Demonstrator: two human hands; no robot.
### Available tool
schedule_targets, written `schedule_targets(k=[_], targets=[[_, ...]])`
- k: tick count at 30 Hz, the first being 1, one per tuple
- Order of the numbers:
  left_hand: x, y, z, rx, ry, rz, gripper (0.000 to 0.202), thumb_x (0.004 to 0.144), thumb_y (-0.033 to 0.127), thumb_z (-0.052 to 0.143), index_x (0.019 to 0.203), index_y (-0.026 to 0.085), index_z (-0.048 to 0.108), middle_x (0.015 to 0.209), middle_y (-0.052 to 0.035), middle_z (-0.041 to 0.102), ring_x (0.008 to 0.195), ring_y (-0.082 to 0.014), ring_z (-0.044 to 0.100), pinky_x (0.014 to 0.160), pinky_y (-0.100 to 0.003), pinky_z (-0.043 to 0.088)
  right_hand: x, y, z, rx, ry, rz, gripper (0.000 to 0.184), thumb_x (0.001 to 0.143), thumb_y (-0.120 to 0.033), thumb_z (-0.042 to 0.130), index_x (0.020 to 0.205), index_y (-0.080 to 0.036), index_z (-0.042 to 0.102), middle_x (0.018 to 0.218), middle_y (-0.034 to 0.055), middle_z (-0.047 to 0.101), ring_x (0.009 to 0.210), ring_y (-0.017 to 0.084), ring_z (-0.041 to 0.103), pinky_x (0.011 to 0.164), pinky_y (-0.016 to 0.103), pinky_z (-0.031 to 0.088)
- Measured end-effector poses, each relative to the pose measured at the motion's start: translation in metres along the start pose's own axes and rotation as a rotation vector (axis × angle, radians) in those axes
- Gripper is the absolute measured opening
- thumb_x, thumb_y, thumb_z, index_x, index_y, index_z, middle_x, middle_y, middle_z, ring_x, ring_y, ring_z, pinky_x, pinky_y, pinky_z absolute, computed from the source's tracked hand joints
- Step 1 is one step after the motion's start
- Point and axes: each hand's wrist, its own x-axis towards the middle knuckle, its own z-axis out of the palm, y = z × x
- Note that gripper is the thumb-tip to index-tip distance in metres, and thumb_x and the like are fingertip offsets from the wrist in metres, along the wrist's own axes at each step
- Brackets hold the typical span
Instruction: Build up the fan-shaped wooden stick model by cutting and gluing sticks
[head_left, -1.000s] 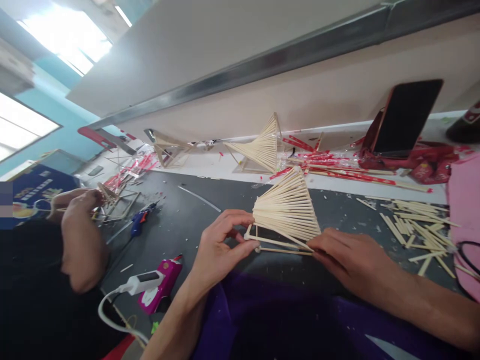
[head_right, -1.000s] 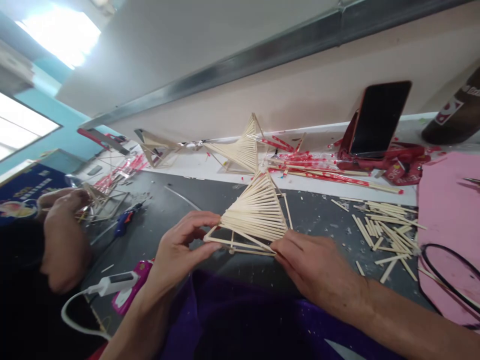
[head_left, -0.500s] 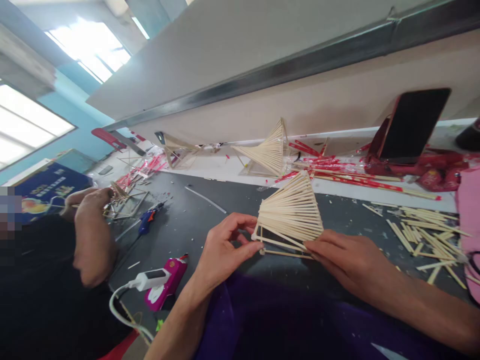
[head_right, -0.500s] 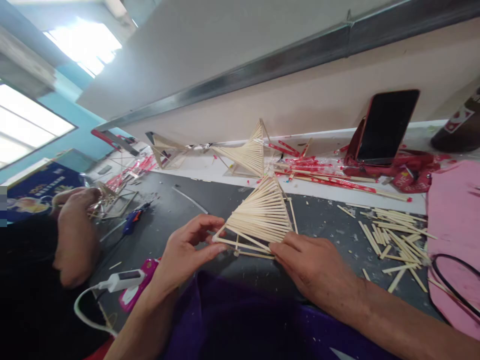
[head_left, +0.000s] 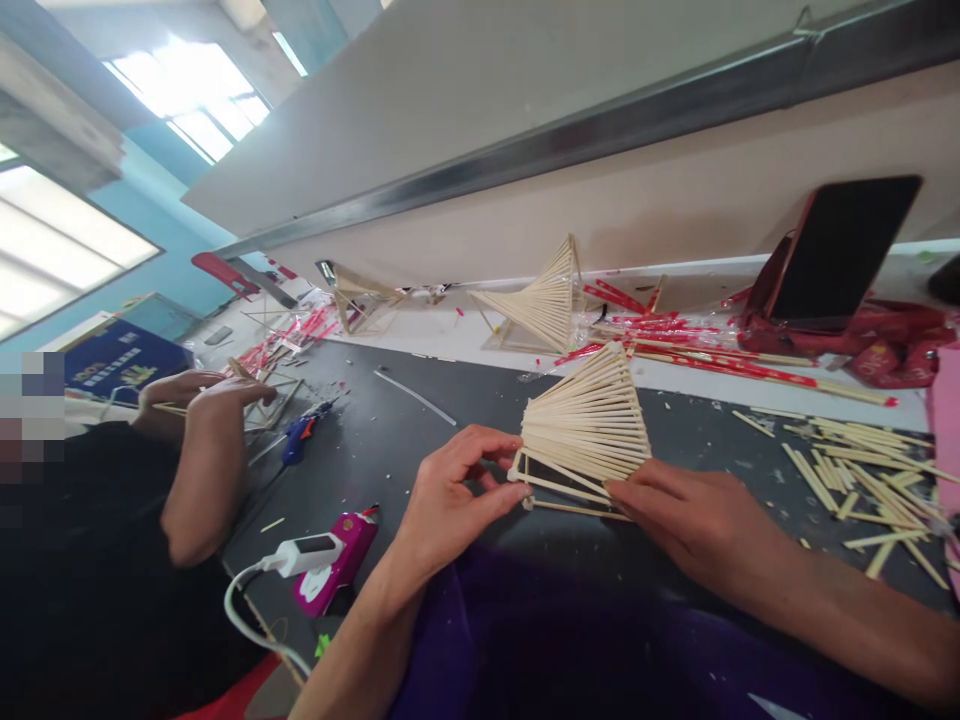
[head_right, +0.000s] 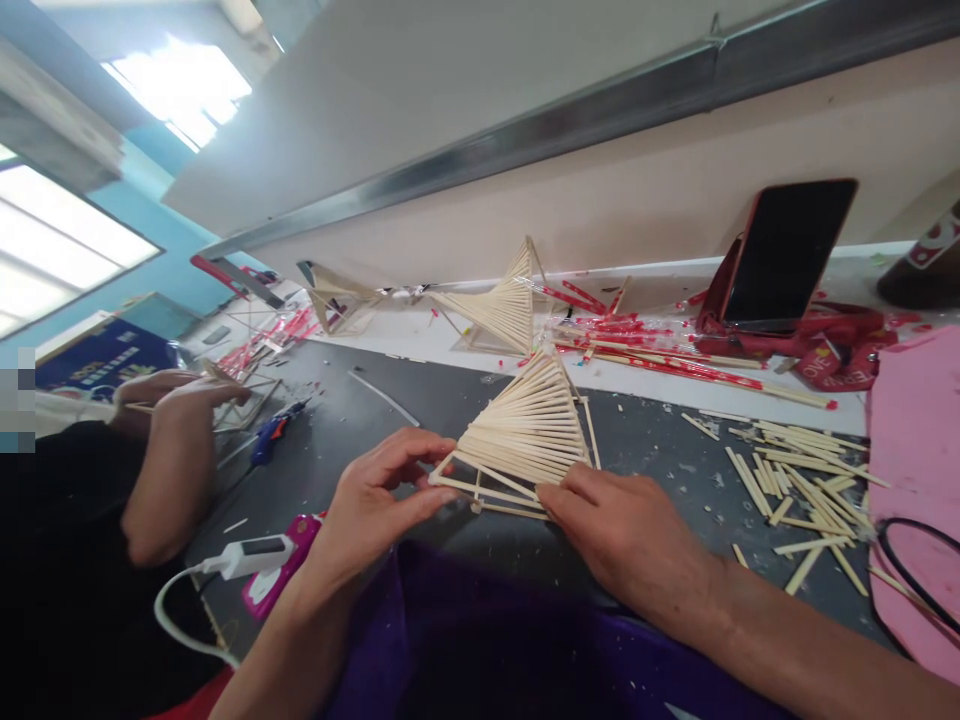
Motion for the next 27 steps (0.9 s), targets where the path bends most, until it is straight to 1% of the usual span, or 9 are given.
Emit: schedule_targets(k=[8, 15, 18, 21, 24, 27], targets=[[-0.001, 0.001, -0.001, 0.004, 0.012, 0.022, 0.028, 0.071, 0.017, 0.070, 0.099, 0.020, 0.065, 0.090, -0.0016, 0.062, 0.077, -0.0107, 0.059, 0.059, -0.019, 0.049, 0.002, 0.002, 0.002, -0.029, -0.016, -0.023, 0.026, 0.091, -0.013, 0.039, 0.109, -0.024, 0.054, 0.087, 0.0015, 0.062, 0.073, 0.016, 0.059, 0.057, 0.026, 0.036], [0.000, 0.008, -0.003, 0.046, 0.024, 0.052, 0.022, 0.072, 0.016, 0.069, 0.094, 0.019, 0.068, 0.086, -0.0024, 0.064, 0.073, -0.0100, 0.059, 0.057, -0.018, 0.048, 0.003, 0.002, 0.005, -0.074, -0.018, -0.033, 0.025, 0.089, -0.013, 0.042, 0.108, -0.024, 0.055, 0.082, -0.0001, 0.061, 0.068, 0.015, 0.057, 0.056, 0.027, 0.033], [0.000, 0.009, -0.003, 0.058, 0.016, 0.045, 0.022, 0.073, 0.017, 0.069, 0.094, 0.019, 0.068, 0.087, -0.0028, 0.064, 0.072, -0.0101, 0.060, 0.057, -0.018, 0.048, 0.003, 0.003, 0.006, -0.086, -0.004, -0.036, 0.028, 0.089, -0.010, 0.042, 0.110, -0.024, 0.054, 0.085, 0.0000, 0.062, 0.071, 0.015, 0.058, 0.057, 0.027, 0.034], [0.001, 0.008, -0.003, 0.066, 0.013, 0.049, 0.023, 0.072, 0.017, 0.069, 0.095, 0.019, 0.068, 0.088, -0.0029, 0.064, 0.072, -0.0099, 0.060, 0.057, -0.018, 0.048, 0.002, 0.004, 0.008, -0.107, -0.025, -0.033, 0.029, 0.088, -0.010, 0.043, 0.111, -0.025, 0.053, 0.087, 0.0002, 0.062, 0.071, 0.015, 0.058, 0.057, 0.027, 0.034], [0.001, 0.008, -0.003, 0.067, 0.017, 0.051, 0.023, 0.072, 0.018, 0.069, 0.095, 0.019, 0.068, 0.087, -0.0028, 0.064, 0.072, -0.0100, 0.060, 0.056, -0.018, 0.048, 0.001, 0.005, 0.010, -0.102, -0.037, -0.019, 0.027, 0.088, -0.012, 0.045, 0.112, -0.025, 0.052, 0.087, 0.0002, 0.063, 0.073, 0.016, 0.059, 0.059, 0.027, 0.036], [0.001, 0.008, -0.002, 0.068, 0.027, 0.044, 0.022, 0.072, 0.019, 0.069, 0.094, 0.019, 0.068, 0.086, -0.0032, 0.064, 0.072, -0.0110, 0.060, 0.055, -0.019, 0.048, 0.001, 0.006, 0.012, -0.064, -0.050, 0.001, 0.020, 0.089, -0.015, 0.047, 0.104, -0.023, 0.055, 0.084, -0.0002, 0.062, 0.074, 0.016, 0.059, 0.061, 0.027, 0.037]])
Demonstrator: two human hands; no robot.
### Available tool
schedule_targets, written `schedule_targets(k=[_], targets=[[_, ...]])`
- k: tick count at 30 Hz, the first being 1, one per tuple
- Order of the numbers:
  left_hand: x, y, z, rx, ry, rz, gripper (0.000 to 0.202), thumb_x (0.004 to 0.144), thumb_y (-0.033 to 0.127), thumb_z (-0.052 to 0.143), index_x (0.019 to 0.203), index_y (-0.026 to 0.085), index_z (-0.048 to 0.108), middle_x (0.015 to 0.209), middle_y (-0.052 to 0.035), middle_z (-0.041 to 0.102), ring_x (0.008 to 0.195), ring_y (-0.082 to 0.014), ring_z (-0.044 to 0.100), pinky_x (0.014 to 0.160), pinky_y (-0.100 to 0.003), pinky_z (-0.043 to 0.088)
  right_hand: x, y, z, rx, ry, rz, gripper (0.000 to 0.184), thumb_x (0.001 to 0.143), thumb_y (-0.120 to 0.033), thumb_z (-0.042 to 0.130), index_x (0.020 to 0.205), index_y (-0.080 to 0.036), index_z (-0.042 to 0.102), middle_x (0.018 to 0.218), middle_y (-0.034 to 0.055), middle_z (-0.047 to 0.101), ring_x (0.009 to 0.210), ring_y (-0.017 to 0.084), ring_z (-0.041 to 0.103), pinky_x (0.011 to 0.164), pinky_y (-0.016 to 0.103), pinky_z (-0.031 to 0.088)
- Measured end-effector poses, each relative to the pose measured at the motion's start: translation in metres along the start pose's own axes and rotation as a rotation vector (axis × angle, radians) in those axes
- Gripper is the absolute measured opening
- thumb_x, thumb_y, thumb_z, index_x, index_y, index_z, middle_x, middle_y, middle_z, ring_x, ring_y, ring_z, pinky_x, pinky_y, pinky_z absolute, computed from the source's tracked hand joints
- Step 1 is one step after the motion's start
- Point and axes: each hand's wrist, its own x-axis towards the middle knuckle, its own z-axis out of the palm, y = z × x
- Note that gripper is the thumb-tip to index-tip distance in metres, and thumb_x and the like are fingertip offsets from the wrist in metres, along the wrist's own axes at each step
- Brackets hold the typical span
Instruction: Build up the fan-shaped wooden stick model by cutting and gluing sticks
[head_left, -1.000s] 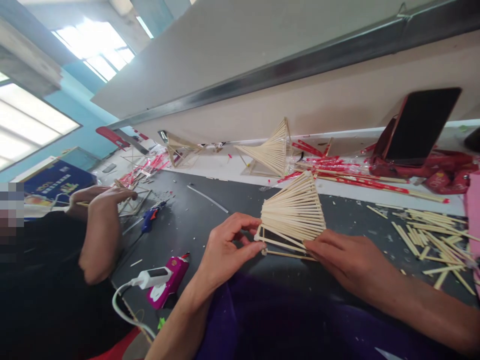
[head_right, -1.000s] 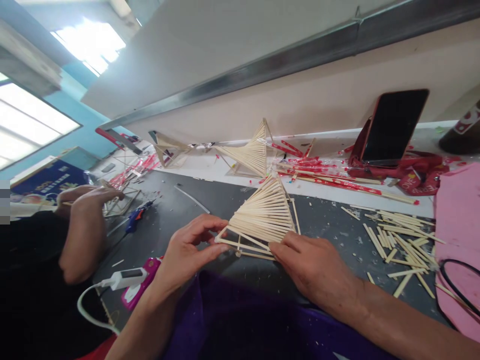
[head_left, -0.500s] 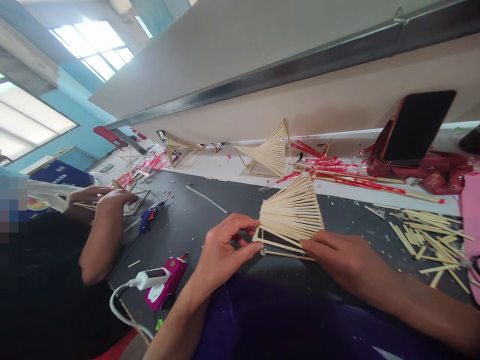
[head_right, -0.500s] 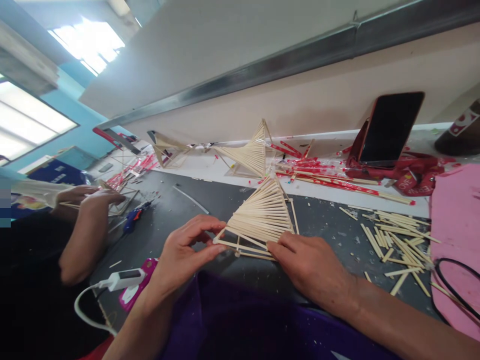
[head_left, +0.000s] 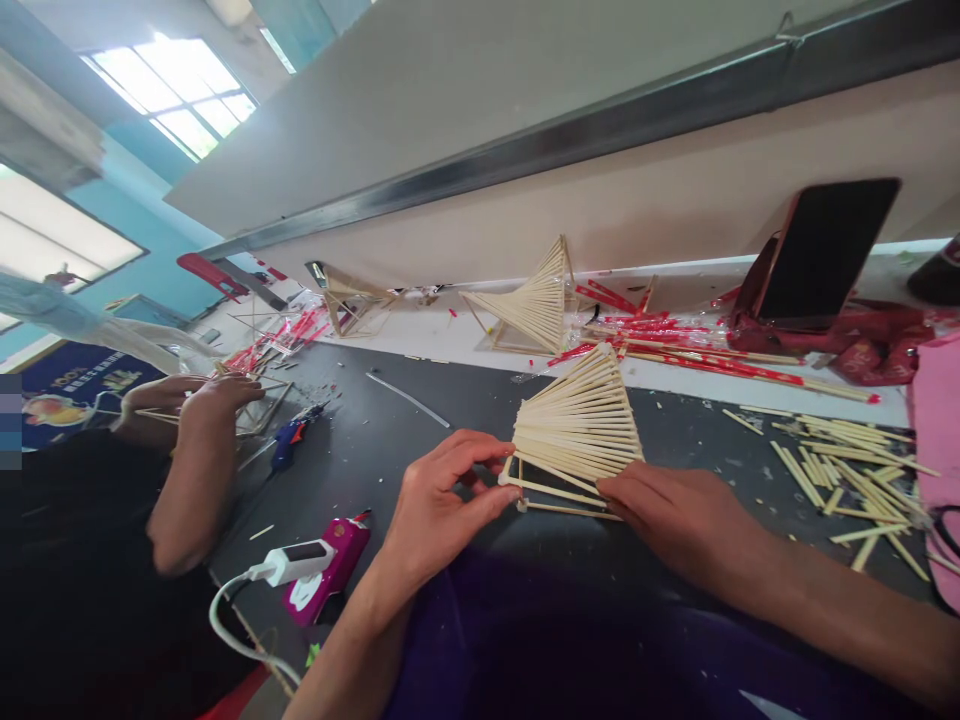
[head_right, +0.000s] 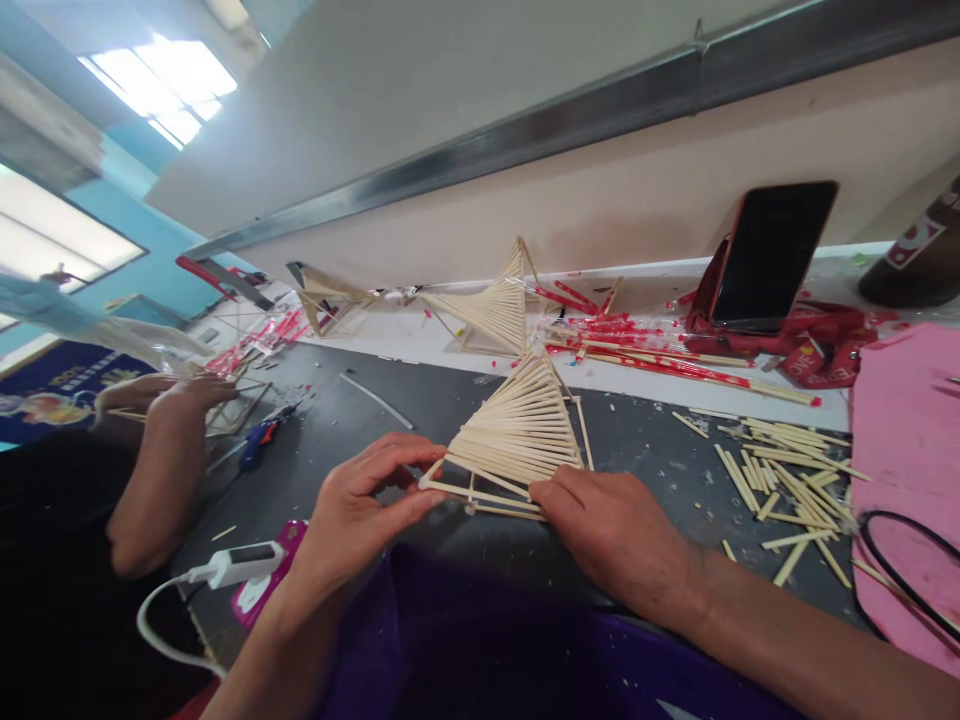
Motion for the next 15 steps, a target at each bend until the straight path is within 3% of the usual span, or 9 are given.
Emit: schedule_targets(k=[3, 15], targets=[[-0.0002, -0.0002, -0.0001, 0.015, 0.001, -0.008, 0.021, 0.073, 0.020, 0.068, 0.094, 0.019, 0.068, 0.086, -0.0040, 0.065, 0.071, -0.0118, 0.060, 0.055, -0.020, 0.048, 0.0010, 0.0001, -0.0005, 0.024, -0.011, -0.005, 0.017, 0.089, -0.013, 0.047, 0.099, -0.022, 0.057, 0.082, 0.0005, 0.062, 0.074, 0.016, 0.058, 0.062, 0.027, 0.038], [0.0000, 0.0016, -0.0004, 0.028, -0.007, -0.006, 0.021, 0.074, 0.020, 0.067, 0.094, 0.019, 0.068, 0.089, -0.0050, 0.065, 0.071, -0.0118, 0.060, 0.055, -0.020, 0.049, 0.0042, -0.0010, -0.0042, -0.008, 0.000, -0.040, 0.025, 0.087, -0.010, 0.046, 0.106, -0.022, 0.058, 0.087, 0.0016, 0.063, 0.075, 0.016, 0.058, 0.060, 0.027, 0.036]])
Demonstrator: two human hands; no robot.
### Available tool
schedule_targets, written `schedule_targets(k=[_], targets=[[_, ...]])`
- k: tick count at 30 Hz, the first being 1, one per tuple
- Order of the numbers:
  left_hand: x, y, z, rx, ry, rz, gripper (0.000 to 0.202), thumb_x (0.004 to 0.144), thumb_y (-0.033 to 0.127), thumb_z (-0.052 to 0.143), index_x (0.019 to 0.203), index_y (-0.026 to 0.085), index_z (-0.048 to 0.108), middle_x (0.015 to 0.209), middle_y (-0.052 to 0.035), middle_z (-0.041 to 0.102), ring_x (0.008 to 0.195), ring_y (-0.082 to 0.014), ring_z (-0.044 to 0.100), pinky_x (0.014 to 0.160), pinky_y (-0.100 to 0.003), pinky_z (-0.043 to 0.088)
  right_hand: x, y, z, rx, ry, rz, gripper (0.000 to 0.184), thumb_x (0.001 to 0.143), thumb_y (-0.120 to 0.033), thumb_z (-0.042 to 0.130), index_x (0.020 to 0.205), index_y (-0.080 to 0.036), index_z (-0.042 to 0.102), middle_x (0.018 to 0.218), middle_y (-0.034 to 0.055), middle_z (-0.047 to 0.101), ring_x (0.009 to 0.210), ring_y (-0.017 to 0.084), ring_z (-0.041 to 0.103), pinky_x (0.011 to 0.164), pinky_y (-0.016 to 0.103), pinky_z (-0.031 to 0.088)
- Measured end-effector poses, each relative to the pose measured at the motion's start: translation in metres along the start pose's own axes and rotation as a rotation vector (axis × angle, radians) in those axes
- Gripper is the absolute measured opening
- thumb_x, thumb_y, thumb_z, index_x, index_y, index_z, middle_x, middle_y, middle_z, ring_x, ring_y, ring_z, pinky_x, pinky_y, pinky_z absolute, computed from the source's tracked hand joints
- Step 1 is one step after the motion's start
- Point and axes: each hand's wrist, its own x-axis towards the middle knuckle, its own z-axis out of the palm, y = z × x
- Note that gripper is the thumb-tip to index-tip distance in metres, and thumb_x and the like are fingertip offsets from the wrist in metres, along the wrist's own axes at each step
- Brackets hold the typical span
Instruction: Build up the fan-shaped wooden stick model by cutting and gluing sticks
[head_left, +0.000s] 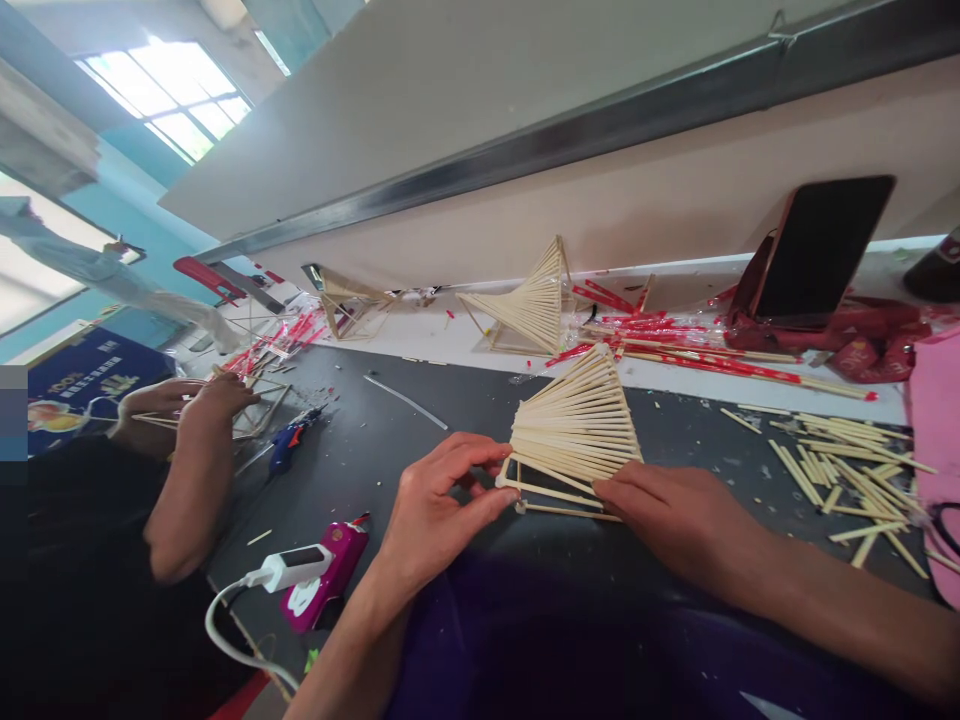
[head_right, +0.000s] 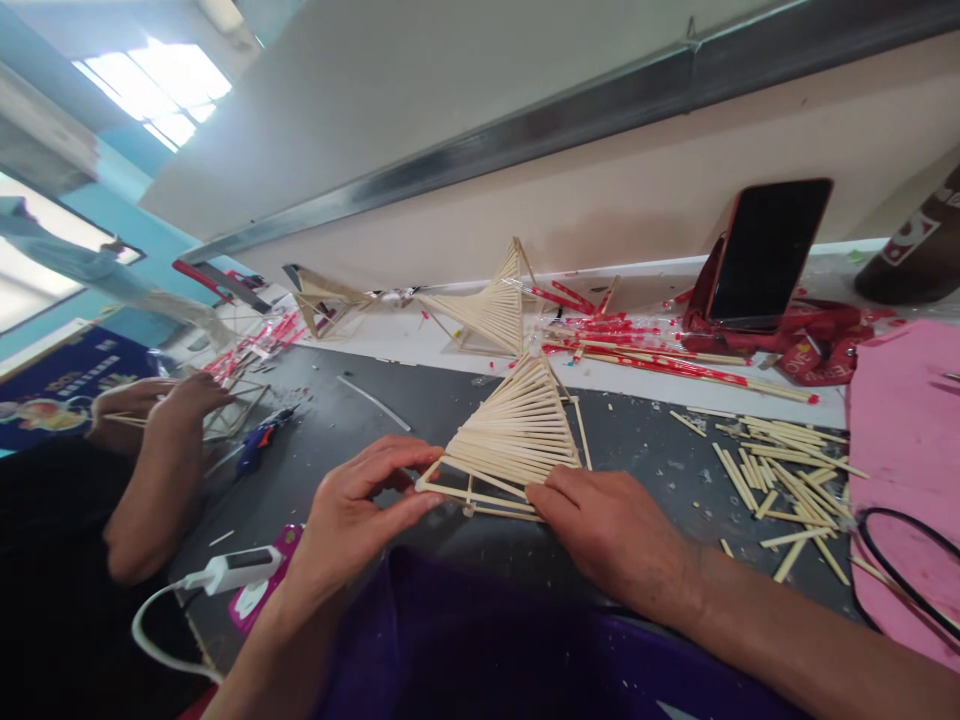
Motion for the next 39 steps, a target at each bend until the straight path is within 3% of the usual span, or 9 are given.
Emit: schedule_targets(k=[12, 18, 27, 32, 35, 39], targets=[[-0.002, -0.005, -0.003, 0.060, -0.043, 0.033, 0.025, 0.078, 0.025, 0.065, 0.103, 0.022, 0.066, 0.096, -0.0054, 0.064, 0.080, -0.0139, 0.060, 0.061, -0.021, 0.051, 0.003, -0.001, -0.001, 0.057, -0.031, 0.036, 0.027, 0.087, -0.008, 0.044, 0.105, -0.022, 0.058, 0.087, 0.0014, 0.063, 0.074, 0.016, 0.057, 0.061, 0.026, 0.037], [-0.002, -0.005, -0.003, 0.104, -0.058, 0.049, 0.024, 0.079, 0.025, 0.064, 0.103, 0.022, 0.066, 0.096, -0.0053, 0.064, 0.079, -0.0135, 0.060, 0.062, -0.021, 0.051, 0.003, 0.001, 0.002, 0.117, -0.080, 0.108, 0.014, 0.088, -0.012, 0.045, 0.087, -0.019, 0.058, 0.078, 0.0013, 0.061, 0.071, 0.014, 0.056, 0.064, 0.025, 0.038], [-0.001, -0.008, -0.004, 0.139, -0.054, 0.048, 0.026, 0.078, 0.026, 0.064, 0.104, 0.024, 0.065, 0.096, -0.0024, 0.063, 0.075, -0.0118, 0.060, 0.059, -0.020, 0.049, 0.007, 0.001, 0.004, -0.033, -0.051, 0.090, 0.015, 0.088, -0.011, 0.044, 0.085, -0.019, 0.056, 0.083, 0.0015, 0.060, 0.069, 0.012, 0.052, 0.057, 0.023, 0.031], [0.000, -0.007, -0.002, 0.141, -0.051, 0.058, 0.025, 0.078, 0.029, 0.064, 0.102, 0.024, 0.065, 0.095, -0.0028, 0.064, 0.075, -0.0133, 0.060, 0.061, -0.022, 0.050, 0.008, 0.003, -0.011, -0.024, -0.030, 0.114, 0.017, 0.092, -0.017, 0.041, 0.087, -0.018, 0.058, 0.084, 0.0028, 0.061, 0.071, 0.012, 0.054, 0.058, 0.023, 0.032], [0.001, -0.008, -0.001, 0.126, -0.024, 0.061, 0.026, 0.077, 0.033, 0.065, 0.102, 0.025, 0.066, 0.094, -0.0026, 0.064, 0.076, -0.0145, 0.060, 0.061, -0.023, 0.050, -0.001, 0.010, -0.025, 0.073, 0.046, 0.201, 0.018, 0.093, -0.024, 0.043, 0.089, -0.016, 0.059, 0.084, 0.0039, 0.061, 0.073, 0.012, 0.055, 0.061, 0.022, 0.036], [0.002, -0.011, 0.000, 0.130, -0.030, 0.055, 0.028, 0.076, 0.036, 0.065, 0.103, 0.026, 0.065, 0.095, -0.0017, 0.064, 0.074, -0.0141, 0.059, 0.061, -0.023, 0.049, -0.024, 0.021, -0.031, 0.200, 0.081, 0.337, 0.012, 0.089, -0.021, 0.048, 0.085, -0.017, 0.059, 0.078, 0.0015, 0.061, 0.070, 0.011, 0.056, 0.064, 0.021, 0.038]])
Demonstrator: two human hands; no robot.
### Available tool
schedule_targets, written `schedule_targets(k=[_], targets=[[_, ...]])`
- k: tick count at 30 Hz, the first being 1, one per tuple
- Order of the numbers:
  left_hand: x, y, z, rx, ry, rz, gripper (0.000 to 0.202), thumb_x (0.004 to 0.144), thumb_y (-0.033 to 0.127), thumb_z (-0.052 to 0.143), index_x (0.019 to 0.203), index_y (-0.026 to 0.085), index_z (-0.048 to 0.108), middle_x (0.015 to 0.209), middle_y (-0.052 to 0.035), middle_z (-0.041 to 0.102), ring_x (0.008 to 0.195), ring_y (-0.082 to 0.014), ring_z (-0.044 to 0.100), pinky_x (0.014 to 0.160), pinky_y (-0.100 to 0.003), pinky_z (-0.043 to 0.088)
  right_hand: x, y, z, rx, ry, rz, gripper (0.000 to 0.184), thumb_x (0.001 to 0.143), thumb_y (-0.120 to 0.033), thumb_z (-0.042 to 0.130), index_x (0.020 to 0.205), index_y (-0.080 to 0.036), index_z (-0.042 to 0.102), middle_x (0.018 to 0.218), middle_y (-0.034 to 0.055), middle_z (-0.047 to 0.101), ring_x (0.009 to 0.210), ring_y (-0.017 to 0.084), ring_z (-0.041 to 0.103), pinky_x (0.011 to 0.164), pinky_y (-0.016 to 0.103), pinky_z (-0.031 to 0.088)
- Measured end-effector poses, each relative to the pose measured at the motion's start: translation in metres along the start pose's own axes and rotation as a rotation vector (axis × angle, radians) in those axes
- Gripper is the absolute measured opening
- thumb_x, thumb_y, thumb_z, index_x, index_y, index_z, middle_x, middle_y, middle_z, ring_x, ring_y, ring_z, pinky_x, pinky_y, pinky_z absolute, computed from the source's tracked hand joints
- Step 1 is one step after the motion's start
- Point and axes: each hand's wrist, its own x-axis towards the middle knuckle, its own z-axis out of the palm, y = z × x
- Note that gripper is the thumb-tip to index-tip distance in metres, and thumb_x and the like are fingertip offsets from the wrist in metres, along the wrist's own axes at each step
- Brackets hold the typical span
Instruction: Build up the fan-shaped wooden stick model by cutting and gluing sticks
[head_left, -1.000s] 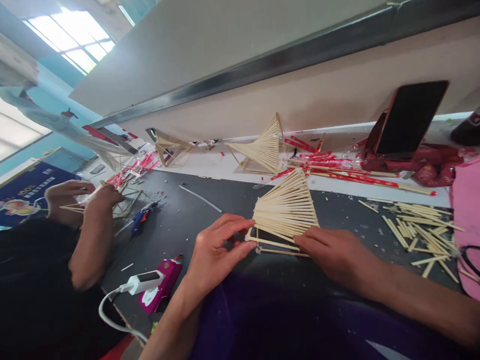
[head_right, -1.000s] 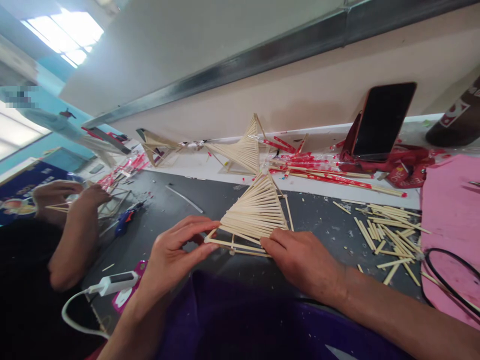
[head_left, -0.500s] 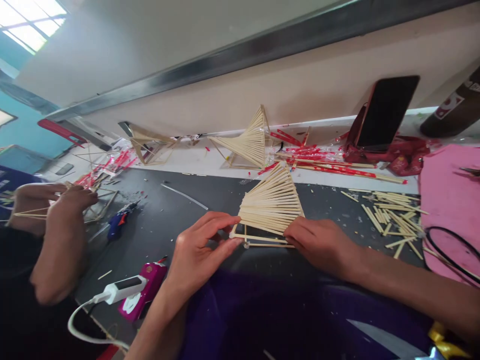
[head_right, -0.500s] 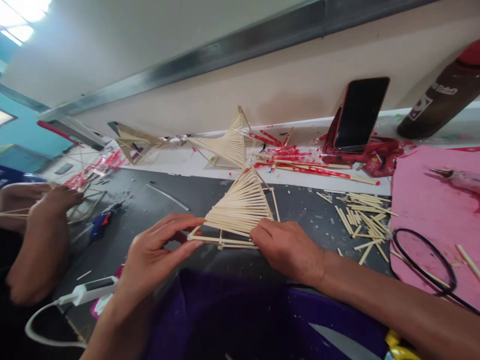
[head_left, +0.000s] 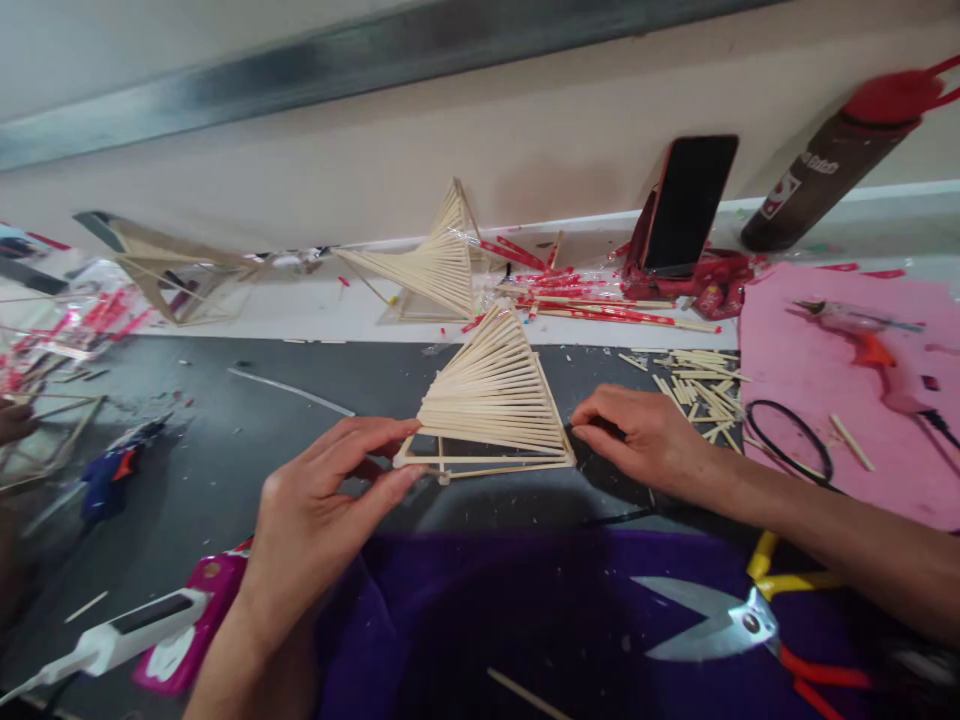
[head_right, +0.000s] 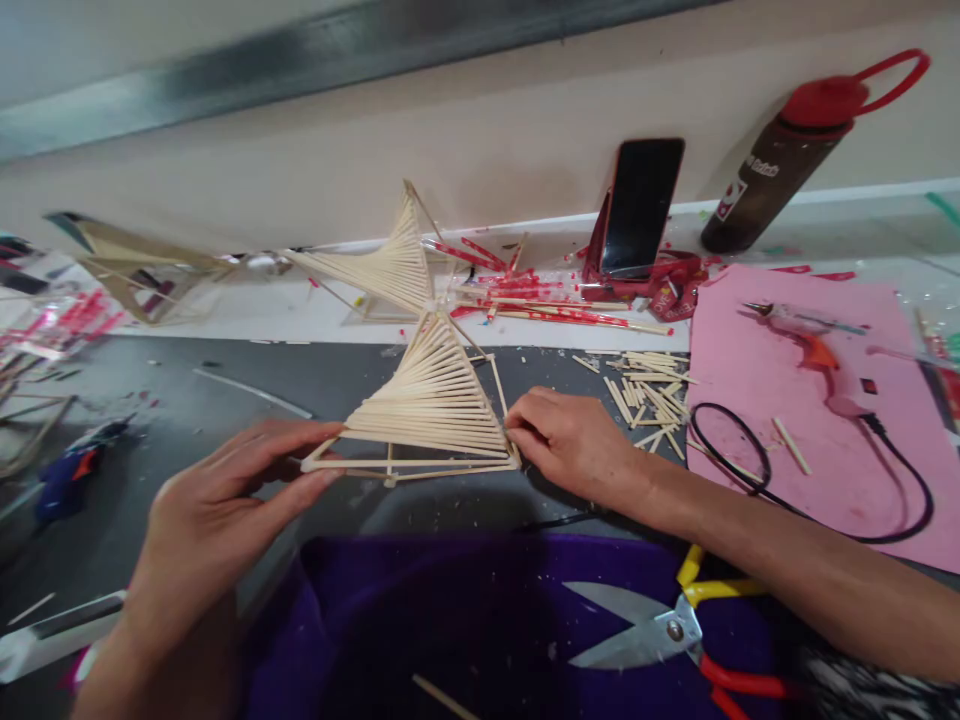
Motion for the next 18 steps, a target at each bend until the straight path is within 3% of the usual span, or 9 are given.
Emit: schedule_targets(k=[6, 18], targets=[[0.000, 0.000, 0.000, -0.004, 0.010, -0.001, 0.028, 0.077, 0.035, 0.065, 0.104, 0.027, 0.064, 0.096, -0.0006, 0.063, 0.076, -0.0140, 0.058, 0.060, -0.022, 0.047, -0.019, 0.011, 0.008, -0.007, -0.153, 0.074, 0.013, 0.088, -0.020, 0.049, 0.086, -0.017, 0.061, 0.079, 0.0028, 0.063, 0.070, 0.013, 0.058, 0.064, 0.022, 0.040], [-0.001, -0.001, 0.001, 0.000, 0.016, 0.020, 0.028, 0.078, 0.035, 0.064, 0.104, 0.028, 0.064, 0.097, 0.0007, 0.064, 0.075, -0.0129, 0.058, 0.062, -0.022, 0.047, -0.005, 0.000, 0.017, -0.196, -0.278, 0.109, 0.019, 0.090, -0.026, 0.048, 0.089, -0.016, 0.064, 0.082, 0.0044, 0.067, 0.071, 0.016, 0.061, 0.060, 0.023, 0.036]])
